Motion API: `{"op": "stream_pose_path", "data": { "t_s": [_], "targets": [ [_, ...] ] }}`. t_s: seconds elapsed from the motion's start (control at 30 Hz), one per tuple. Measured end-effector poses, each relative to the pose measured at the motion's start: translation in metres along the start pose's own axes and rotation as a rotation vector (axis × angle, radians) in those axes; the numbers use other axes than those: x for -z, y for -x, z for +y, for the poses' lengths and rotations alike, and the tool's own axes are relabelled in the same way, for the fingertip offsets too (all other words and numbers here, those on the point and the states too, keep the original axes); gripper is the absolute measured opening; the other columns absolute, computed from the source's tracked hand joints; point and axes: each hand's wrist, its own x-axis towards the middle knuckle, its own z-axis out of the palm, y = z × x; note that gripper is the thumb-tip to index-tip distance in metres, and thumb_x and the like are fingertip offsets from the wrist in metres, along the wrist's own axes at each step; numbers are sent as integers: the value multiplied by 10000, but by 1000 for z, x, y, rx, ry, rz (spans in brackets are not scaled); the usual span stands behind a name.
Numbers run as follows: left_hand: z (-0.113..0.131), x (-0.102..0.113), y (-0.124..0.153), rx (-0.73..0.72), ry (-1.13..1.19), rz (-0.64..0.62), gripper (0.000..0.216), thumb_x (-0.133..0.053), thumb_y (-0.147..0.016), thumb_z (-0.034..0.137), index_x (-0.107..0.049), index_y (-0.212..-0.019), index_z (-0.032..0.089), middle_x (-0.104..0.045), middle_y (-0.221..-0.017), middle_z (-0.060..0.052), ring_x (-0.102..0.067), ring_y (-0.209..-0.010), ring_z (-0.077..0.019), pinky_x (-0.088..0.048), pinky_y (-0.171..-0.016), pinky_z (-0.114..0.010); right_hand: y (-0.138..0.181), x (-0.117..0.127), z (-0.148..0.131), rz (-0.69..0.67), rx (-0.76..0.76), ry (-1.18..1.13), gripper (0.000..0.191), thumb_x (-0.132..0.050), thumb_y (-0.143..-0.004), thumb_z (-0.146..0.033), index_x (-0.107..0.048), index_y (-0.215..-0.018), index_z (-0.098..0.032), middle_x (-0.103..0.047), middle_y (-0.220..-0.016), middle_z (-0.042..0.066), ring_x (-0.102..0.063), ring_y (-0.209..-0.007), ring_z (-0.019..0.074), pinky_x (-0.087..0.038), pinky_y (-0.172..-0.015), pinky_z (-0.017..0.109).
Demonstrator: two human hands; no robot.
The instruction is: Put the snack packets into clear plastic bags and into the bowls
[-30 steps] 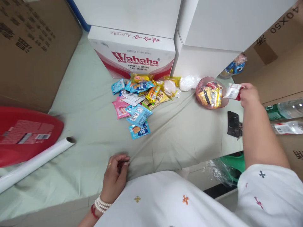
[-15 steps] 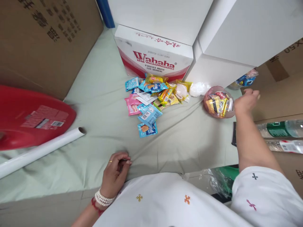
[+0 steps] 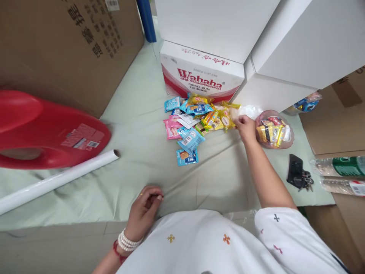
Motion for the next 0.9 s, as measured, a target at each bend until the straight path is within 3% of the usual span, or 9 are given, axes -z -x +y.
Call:
{"op": "stream_pose_path", "data": {
  "t_s": [0.07,0.13,0.23,0.3,0.4,0.53,0.63,0.77,0.9],
  "targets": [
    [5,3,0,71,94,-31,199,-630,-939,396,-678,-964,205,-669,-923,-61,-668,-791,-179,-579,-694,-295,36,14,4,47,-120,-407,281,-771,-764,-410,-619,-836,-185,-584,-763,-18,-576,-688,129,-584,-743,316],
    [14,0,-7,95,174,-89,203,-640,-935,389,-670,-1009,203,-671,-929,-60,-677,-802,-179,-579,-698,-291,80,26,6,8,-232,-682,359,-875,-657,-415,-643,-815,-191,-615,-770,-18,-603,-704,117,-605,-743,287],
    [38,-17,-28,-4,209,-202,173,-612,-953,360,-676,-1000,206,-661,-963,-62,-672,-830,-170,-580,-734,-294,146,34,6,-55,-425,-828,399,-948,-582,-368,-670,-805,-190,-624,-718,-22,-584,-625,89,-570,-575,193],
    [57,-37,-45,-143,146,-272,167,-588,-965,343,-686,-952,208,-659,-942,-60,-647,-817,-160,-562,-718,-278,181,33,3,-92,-513,-866,388,-950,-598,-364,-672,-809,-194,-575,-639,-47,-500,-512,61,-456,-419,139],
    [84,-74,-66,-320,74,-253,143,-607,-955,333,-683,-972,213,-667,-991,-56,-604,-755,-141,-540,-699,-281,215,26,-3,-152,-572,-866,371,-934,-636,-397,-676,-808,-194,-508,-560,-76,-394,-418,41,-323,-325,129],
    [99,-116,-79,-455,-33,-228,182,-662,-930,370,-711,-992,206,-681,-991,-74,-640,-907,-204,-537,-848,-351,232,18,-13,-188,-546,-785,371,-932,-647,-411,-691,-829,-194,-517,-528,-80,-411,-393,55,-347,-328,159],
    [91,-132,-82,-384,-37,-334,160,-668,-929,343,-726,-960,197,-691,-912,-57,-637,-826,-189,-520,-763,-319,235,16,-15,-239,-511,-797,357,-909,-684,-438,-685,-841,-209,-552,-534,-72,-458,-409,75,-396,-360,178],
    [76,-132,-80,-286,30,-381,149,-630,-945,278,-745,-913,190,-691,-820,-35,-612,-745,-160,-481,-699,-282,234,12,-9,-419,-510,-816,361,-865,-737,-504,-708,-859,-202,-610,-564,-33,-543,-493,105,-487,-473,211],
    [71,-122,-79,-225,71,-332,159,-615,-928,278,-728,-864,188,-682,-804,-31,-591,-720,-150,-459,-679,-273,231,8,0,-443,-453,-753,342,-822,-795,-516,-695,-856,-204,-611,-620,-28,-531,-532,103,-459,-510,211]
  ]
}}
